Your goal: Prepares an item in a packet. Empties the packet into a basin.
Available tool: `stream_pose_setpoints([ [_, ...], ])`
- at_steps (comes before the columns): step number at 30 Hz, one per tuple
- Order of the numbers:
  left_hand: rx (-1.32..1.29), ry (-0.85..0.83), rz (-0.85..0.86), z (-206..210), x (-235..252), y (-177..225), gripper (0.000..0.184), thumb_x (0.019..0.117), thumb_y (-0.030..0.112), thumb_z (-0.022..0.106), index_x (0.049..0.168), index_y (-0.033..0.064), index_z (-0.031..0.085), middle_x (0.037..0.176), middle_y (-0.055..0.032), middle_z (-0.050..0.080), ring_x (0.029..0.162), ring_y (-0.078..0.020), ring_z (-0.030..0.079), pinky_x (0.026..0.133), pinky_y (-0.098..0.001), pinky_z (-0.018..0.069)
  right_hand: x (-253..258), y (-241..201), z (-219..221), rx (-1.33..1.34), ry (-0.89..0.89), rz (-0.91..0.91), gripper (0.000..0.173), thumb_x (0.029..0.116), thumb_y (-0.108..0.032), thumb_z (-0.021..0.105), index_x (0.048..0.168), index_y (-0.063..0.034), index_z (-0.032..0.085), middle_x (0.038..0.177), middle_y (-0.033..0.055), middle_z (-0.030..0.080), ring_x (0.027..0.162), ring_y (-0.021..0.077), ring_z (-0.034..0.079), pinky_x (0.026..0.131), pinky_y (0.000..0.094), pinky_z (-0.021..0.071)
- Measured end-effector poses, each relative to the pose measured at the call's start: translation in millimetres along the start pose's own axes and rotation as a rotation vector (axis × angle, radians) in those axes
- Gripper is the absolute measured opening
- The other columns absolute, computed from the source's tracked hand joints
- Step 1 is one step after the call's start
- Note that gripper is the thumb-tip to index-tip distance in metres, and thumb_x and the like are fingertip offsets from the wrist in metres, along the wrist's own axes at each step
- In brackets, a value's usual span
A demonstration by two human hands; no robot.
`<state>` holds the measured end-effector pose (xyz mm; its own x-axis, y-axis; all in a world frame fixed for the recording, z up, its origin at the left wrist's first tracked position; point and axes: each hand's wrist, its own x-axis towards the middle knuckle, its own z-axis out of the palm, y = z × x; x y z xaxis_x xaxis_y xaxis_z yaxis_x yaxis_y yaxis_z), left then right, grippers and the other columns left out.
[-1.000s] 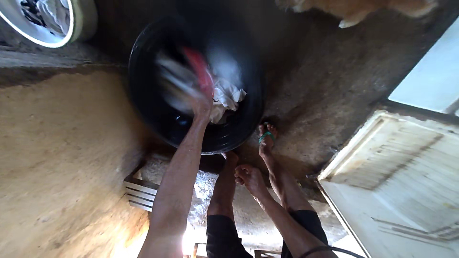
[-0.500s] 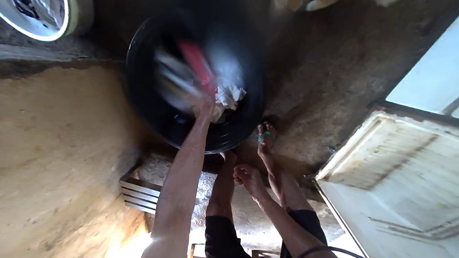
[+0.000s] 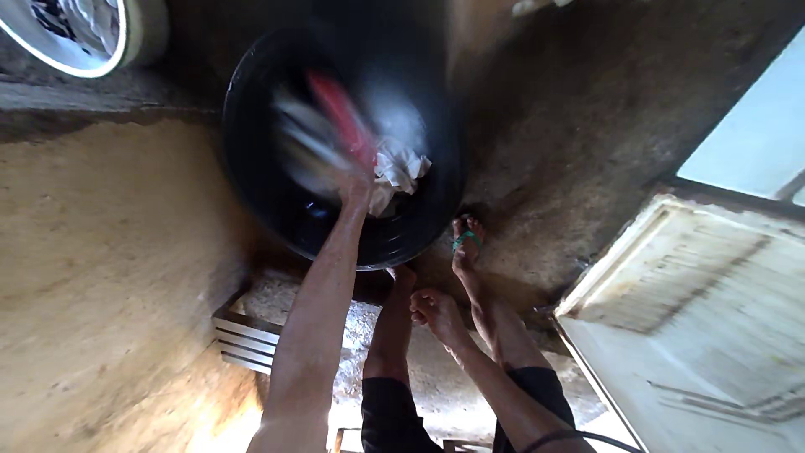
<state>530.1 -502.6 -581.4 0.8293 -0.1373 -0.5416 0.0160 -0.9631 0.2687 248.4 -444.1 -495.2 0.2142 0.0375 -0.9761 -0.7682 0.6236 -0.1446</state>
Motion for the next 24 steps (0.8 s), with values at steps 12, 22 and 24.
stream_pose_setpoints([
  [12,-1.481,-0.389,-0.087,-60.7,-73.6,-41.8,0.024,0.1063,0.037,0.051,0.116,0.0185,0.062,0.097,-0.0003,0.071,0.083,-0.0123,0.07,0.072,-0.0323,0.0612,-39.8,4.0,-32.9,-0.089,0.131,-0.12,0.022,0.1047,-0.015,0.058,0.116,0.0015,0.067,0.095,0.0104,0.072,0.078,0.0168,0.07,0.072,0.0341,0.0604],
  [22,-1.559,-1.063,0.27,-192.3,-193.4,-3.6,0.051,0.0778,0.053,0.079,0.112,0.0153,0.075,0.084,-0.0044,0.073,0.065,-0.0141,0.069,0.053,-0.0304,0.0584,-223.4,-114.4,-19.0,0.132,0.208,-0.579,0.037,0.1045,-0.024,0.058,0.132,0.0006,0.061,0.113,0.0133,0.072,0.096,0.0188,0.072,0.086,0.0384,0.0617],
  [24,-1.398,-1.228,0.481,-209.6,-215.5,22.2,0.045,0.0842,0.049,0.077,0.117,0.0184,0.075,0.095,-0.003,0.076,0.075,-0.0131,0.073,0.061,-0.0297,0.0615,-281.7,-132.2,-23.7,0.166,0.237,-0.823,0.044,0.1041,-0.025,0.059,0.138,0.0027,0.057,0.12,0.0174,0.071,0.104,0.0211,0.071,0.094,0.0401,0.0589],
])
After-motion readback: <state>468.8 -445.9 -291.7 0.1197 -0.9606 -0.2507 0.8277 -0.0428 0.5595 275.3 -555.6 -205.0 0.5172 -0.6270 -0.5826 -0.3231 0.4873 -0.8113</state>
